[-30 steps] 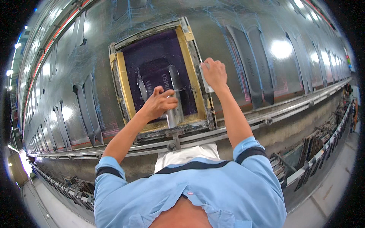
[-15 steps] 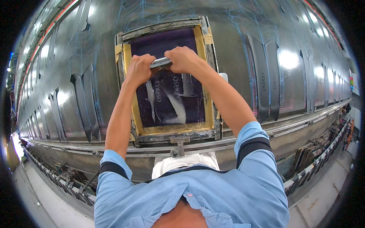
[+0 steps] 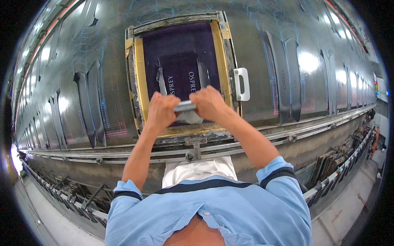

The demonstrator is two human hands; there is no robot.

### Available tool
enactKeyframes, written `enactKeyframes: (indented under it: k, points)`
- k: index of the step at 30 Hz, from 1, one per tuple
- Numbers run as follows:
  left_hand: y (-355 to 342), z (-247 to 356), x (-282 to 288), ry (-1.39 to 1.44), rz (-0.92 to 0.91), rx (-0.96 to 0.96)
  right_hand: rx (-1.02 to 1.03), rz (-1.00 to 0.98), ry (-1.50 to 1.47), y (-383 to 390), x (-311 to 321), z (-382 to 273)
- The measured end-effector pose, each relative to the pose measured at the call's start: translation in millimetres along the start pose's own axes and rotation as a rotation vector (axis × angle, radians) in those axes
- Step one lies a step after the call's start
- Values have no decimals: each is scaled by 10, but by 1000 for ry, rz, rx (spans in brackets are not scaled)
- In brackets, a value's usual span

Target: The person uses a squeegee to repeatedly pull purple ink across a screen-printing frame mounted on a rack of Osprey-branded items. The person maintains consistent pressure and angle while working the ink through the mesh in a continuous back-and-forth motion.

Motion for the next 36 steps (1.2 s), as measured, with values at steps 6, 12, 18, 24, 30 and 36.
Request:
enactKeyframes:
  k: [6, 12, 18, 24, 30, 36]
  points:
    - [-1153, -787, 115, -28, 37, 41, -18, 19, 26, -1186, 747, 492]
    - [-1346, -946, 82, 12, 8, 108, -119, 13, -65, -1389, 856, 613]
    - [-611, -386, -2, 65, 75, 30, 2, 2, -12, -677, 329, 351]
    - [223, 211, -7, 21, 96, 68, 75, 127, -55, 199, -23, -118]
    - [-186, -92, 26, -11, 10, 17, 46, 6, -112, -200, 145, 126]
    - [-1171, -780, 128, -65, 18, 44, -92, 3, 41, -1207, 742, 542]
Point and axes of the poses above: each hand's wrist, its own y-axis away from the middle knuckle, its own x-axis out of the back of the hand, z = x × y, the point moved 7 cm from there along -y, towards the middle knuckle, and after that the axes turned 9 degrees about -y, right-handed, at the moved point
